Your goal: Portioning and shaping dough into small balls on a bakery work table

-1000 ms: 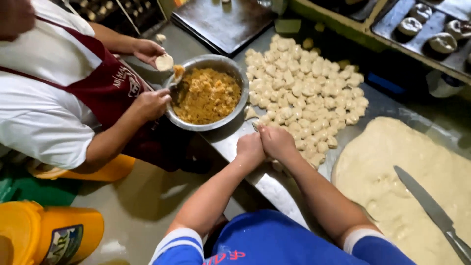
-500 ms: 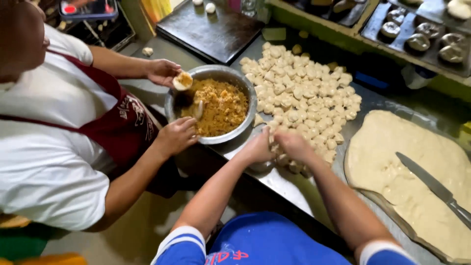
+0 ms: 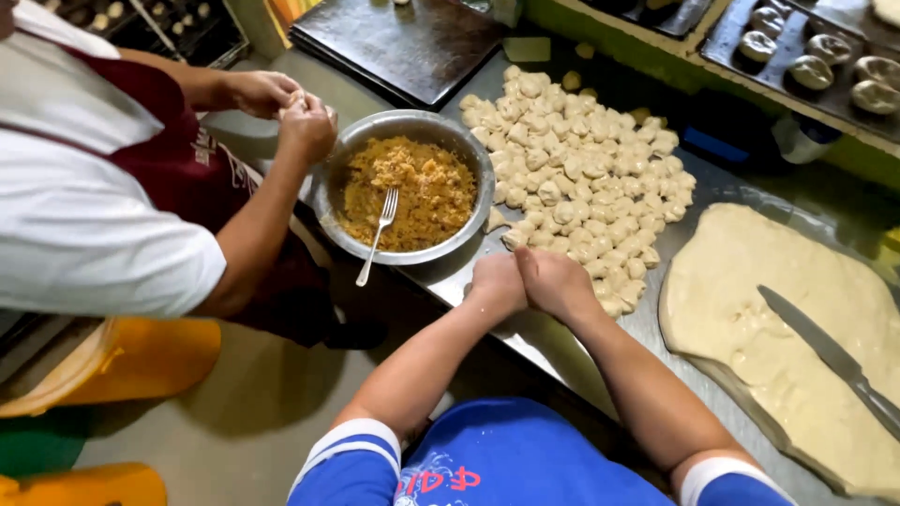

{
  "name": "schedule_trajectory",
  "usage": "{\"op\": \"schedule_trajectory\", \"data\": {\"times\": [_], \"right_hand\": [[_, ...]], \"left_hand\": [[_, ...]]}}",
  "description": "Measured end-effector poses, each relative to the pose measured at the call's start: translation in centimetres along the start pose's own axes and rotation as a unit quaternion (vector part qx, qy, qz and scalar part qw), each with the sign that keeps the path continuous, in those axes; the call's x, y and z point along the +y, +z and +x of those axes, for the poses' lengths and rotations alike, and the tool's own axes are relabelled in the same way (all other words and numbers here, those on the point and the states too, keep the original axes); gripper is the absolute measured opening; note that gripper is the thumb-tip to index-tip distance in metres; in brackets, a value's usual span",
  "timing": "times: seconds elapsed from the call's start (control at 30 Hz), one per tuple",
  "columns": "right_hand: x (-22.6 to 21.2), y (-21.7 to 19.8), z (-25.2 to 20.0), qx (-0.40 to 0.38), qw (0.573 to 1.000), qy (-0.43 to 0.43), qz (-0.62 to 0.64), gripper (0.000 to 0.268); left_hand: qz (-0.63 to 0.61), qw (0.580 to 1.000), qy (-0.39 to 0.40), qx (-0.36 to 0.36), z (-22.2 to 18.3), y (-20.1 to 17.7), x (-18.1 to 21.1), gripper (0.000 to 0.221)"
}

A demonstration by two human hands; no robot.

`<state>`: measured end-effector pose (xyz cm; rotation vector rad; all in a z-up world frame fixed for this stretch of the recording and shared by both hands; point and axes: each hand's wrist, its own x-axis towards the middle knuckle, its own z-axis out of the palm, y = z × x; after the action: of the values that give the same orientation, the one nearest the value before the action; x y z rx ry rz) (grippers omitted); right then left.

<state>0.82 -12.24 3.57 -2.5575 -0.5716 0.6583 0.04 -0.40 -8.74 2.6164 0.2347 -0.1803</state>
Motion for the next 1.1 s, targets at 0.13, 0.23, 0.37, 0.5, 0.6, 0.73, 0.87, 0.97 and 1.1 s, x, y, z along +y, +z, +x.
{"op": "schedule_trajectory", "data": {"times": [0.13,0.23,0.37,0.5,0.6,0.73,0.87,0.97,1.1], "right_hand": [[0.8,-0.1,-1.8,-0.161,0.974,-0.157,-0.042,0.047],[2.8,-1.7,2.1,-0.109,0.955,-0.276,-0.028,0.042],[4.7,-0.3,4.6,-0.078,0.959,-0.263,0.076,0.035],[7.9,4.5,7.3,0.049,0.897,-0.395,0.193,0.021],[8.1,5.2,8.0,0.084,0.898,-0.37,0.225,0.039],[3.1,0.3,5.7,-0.035,0.976,-0.21,0.045,0.054],[0.3,-2.3,2.8,-0.104,0.982,-0.099,-0.126,0.087],[6.5,3.3,5.6,-0.299,0.934,-0.187,0.065,0.049],[5.8,2.3,5.1,0.032,0.86,-0.471,0.194,0.021]], "left_hand": [[0.137,0.988,-0.066,-0.027,-0.3,-1.6,-1.4,0.034],[0.039,0.992,-0.111,-0.039,-3.2,-7.4,0.6,0.047],[-0.117,0.988,-0.078,-0.059,-4.5,-7.2,2.0,0.088],[-0.2,0.977,-0.072,0.006,-5.0,-5.0,0.5,0.102],[-0.287,0.952,-0.073,0.079,-4.8,-1.2,-0.8,0.048],[-0.053,0.989,-0.1,0.093,-1.8,-0.4,0.6,0.025],[0.069,0.988,-0.1,0.095,1.9,1.9,-1.4,0.028],[0.164,0.976,-0.099,0.101,3.2,2.4,-4.8,0.033],[-0.01,0.991,-0.13,0.011,-2.3,-4.0,-2.6,0.068]]}}
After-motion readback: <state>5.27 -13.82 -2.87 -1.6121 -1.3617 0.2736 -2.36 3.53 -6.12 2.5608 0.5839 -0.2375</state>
